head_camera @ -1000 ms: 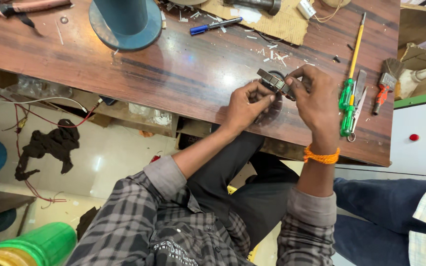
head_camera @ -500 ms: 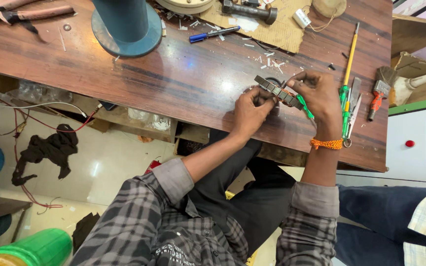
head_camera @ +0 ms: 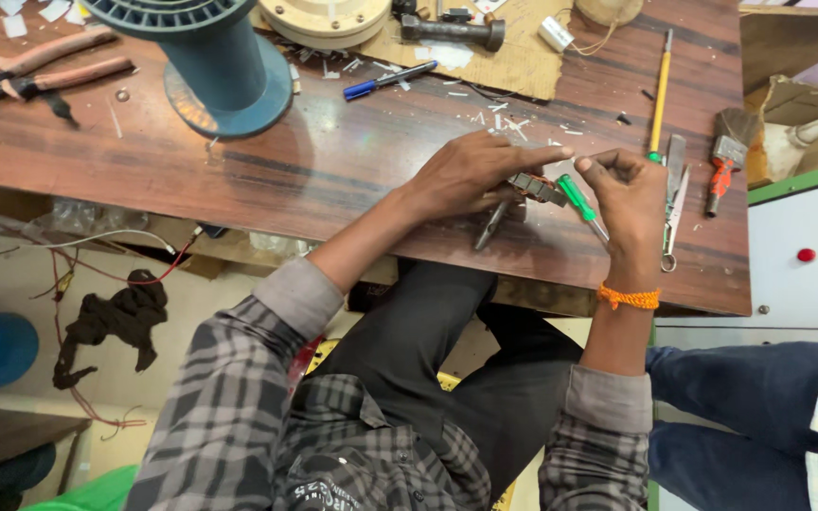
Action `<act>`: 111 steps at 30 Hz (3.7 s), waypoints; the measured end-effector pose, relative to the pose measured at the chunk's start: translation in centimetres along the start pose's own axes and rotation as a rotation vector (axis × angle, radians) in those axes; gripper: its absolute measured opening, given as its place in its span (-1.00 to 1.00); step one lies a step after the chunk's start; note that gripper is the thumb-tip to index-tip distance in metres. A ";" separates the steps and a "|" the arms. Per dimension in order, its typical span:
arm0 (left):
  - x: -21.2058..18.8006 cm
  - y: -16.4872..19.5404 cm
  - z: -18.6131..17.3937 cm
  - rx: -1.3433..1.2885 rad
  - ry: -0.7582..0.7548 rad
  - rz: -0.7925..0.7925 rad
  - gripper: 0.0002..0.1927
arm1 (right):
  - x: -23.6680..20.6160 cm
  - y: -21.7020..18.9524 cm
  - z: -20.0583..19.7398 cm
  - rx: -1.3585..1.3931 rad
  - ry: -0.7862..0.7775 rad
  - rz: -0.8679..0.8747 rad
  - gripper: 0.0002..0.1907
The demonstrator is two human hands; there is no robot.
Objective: The person sits at a workbench and works on an electric motor armature, using a screwdriver to adjust and reposition components on the motor while turning it by hand. They then stand up, walk to another cluttered workbench, and handle and count banknotes.
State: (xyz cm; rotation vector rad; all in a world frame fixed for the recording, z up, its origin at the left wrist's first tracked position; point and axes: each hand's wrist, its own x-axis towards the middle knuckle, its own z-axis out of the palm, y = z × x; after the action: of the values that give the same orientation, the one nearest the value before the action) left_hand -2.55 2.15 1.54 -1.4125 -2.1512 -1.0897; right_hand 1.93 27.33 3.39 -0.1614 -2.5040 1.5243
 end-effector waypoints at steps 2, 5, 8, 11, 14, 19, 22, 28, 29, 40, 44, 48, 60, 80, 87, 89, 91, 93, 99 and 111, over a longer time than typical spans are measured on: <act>-0.7 0.1 1.1 -0.039 0.112 0.008 -0.07 | -0.9 -0.7 -0.6 0.076 -0.018 0.063 -0.86; -1.5 0.4 2.4 -0.046 0.136 -0.133 -0.08 | -2.5 -2.0 -0.9 0.157 -0.110 0.079 -0.87; -1.7 0.4 2.9 -0.234 0.211 -0.118 -0.12 | -3.9 -3.4 -0.8 -0.049 -0.174 0.029 -0.87; -1.2 0.1 2.6 -0.221 0.097 -0.160 -0.35 | -5.7 -4.3 -0.1 -0.300 -0.150 -0.111 -0.87; -1.1 0.0 2.1 -0.285 0.072 -0.152 -0.49 | -7.9 -4.2 1.4 -0.506 -0.016 -0.383 -0.89; -0.9 0.0 2.0 -0.363 0.044 -0.189 -0.54 | -9.2 -2.5 3.2 -0.437 0.149 -0.610 -0.92; -0.8 -0.2 2.1 -0.373 0.048 -0.180 -0.54 | -8.9 -1.8 2.7 -0.388 0.148 -0.294 -0.90; -1.2 -0.3 2.1 -0.396 0.044 -0.215 -0.40 | -9.1 -1.0 3.3 -0.337 0.082 -0.451 -0.93; -1.2 -0.3 2.1 -0.398 0.054 -0.208 -0.39 | -9.2 -0.7 3.6 -0.395 0.081 -0.525 -0.91; -3.6 0.7 1.8 0.342 0.068 0.194 -0.58 | -10.2 3.9 6.2 -0.475 0.164 -0.611 -0.83; -4.5 0.6 1.4 0.431 -0.005 0.196 -0.64 | -11.0 3.8 6.4 -0.376 0.177 -0.556 -0.87; -4.3 0.8 1.2 0.417 0.045 0.199 -0.70 | -11.9 1.5 4.9 -0.386 0.165 -0.517 -0.89; -5.6 3.8 0.9 0.270 0.241 -0.050 -0.80 | -11.8 -6.6 2.1 -0.637 -0.005 -0.507 -0.89; -3.8 7.3 6.1 -0.403 0.608 -0.789 -0.86 | 1.8 1.0 1.3 -0.360 0.002 -0.022 -0.88; -0.8 2.0 0.6 -0.059 0.056 -0.013 -0.12 | -3.0 -0.2 -2.4 0.073 0.045 0.040 -0.89; -0.7 0.8 0.7 -0.159 0.013 -0.019 -0.10 | -4.7 -1.8 -3.1 0.112 0.042 0.095 -0.89; -1.3 0.6 1.2 -0.214 0.075 -0.058 -0.08 | -6.2 -3.2 -3.0 0.119 0.016 0.080 -0.90; -1.7 0.5 1.7 -0.252 0.130 -0.061 -0.07 | -7.4 -4.3 -2.0 0.087 -0.020 0.045 -0.91; -2.0 0.6 2.2 -0.318 0.203 -0.050 -0.17 | -8.7 -5.5 0.1 0.092 -0.081 0.016 -0.91; -2.2 0.6 3.1 -0.200 0.197 -0.048 -0.51 | -9.6 -6.2 1.8 -0.104 -0.028 -0.007 -0.90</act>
State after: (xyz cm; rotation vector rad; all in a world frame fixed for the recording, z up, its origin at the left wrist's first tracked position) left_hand -0.65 3.22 -1.60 -1.2779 -1.9916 -1.4324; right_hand 10.95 21.07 6.95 -0.1478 -2.6045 1.4039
